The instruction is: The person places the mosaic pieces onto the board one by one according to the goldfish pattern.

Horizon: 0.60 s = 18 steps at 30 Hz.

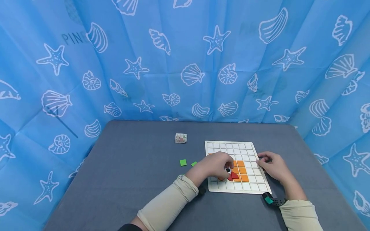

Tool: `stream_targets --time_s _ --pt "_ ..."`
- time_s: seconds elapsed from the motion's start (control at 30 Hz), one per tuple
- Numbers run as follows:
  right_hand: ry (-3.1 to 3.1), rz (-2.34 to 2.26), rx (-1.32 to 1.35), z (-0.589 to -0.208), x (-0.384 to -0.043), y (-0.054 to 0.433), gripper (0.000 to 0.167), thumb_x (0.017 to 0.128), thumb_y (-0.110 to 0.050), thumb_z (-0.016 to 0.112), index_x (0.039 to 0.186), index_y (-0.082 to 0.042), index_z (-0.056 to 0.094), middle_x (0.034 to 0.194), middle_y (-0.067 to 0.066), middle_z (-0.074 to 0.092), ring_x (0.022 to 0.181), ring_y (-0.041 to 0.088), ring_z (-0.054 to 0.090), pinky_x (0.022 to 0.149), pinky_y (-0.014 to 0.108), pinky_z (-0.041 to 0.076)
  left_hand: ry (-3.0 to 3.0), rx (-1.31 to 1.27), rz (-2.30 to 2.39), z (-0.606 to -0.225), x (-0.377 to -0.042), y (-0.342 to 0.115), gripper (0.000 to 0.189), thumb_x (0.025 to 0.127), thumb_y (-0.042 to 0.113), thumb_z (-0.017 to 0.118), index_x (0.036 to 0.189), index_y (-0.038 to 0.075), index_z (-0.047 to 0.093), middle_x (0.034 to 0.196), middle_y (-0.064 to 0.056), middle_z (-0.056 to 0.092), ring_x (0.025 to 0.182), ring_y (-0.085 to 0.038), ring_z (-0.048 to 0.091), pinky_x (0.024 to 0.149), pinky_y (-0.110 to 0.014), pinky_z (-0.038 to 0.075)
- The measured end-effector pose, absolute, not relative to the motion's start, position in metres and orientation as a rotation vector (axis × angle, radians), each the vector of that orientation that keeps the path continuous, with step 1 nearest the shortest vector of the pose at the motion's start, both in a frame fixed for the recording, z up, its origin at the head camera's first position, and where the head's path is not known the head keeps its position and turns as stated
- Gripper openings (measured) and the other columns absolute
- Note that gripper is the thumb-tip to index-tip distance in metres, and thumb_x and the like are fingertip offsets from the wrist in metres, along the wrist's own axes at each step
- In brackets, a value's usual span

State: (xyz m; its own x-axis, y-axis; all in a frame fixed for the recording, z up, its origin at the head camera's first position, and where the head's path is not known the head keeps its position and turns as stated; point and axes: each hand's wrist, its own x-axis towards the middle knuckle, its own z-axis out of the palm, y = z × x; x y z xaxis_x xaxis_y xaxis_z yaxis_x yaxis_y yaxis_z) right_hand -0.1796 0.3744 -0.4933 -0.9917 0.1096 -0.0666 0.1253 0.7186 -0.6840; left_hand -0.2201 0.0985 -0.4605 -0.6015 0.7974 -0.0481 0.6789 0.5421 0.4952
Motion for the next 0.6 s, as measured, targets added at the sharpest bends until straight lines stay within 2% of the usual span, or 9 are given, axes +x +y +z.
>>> stream_targets --time_s 0.3,0.6 --pt "2.885 -1.159 0.217 -0.496 -0.179 0.374 0.041 0.103 -0.016 0.064 0.134 0.011 0.058 0.094 0.012 0.062 0.076 0.02 0.057 0.058 0.028 0.05 2.56 1.233 0.609 -0.469 -0.22 0.104 0.007 0.096 0.012 0.072 0.096 0.018 0.075 0.083 0.009 0.059 0.073 -0.005 0.051 0.066 -0.018 0.041" --pt "2.886 -1.162 0.222 -0.494 -0.18 0.374 0.041 0.103 -0.016 0.064 0.133 0.01 0.059 0.095 0.012 0.061 0.078 0.02 0.057 0.058 0.028 0.051 2.496 1.341 0.577 -0.463 -0.214 0.111 0.014 0.088 0.014 0.08 0.1 0.019 0.075 0.089 0.01 0.067 0.077 -0.001 0.054 0.067 -0.013 0.043"
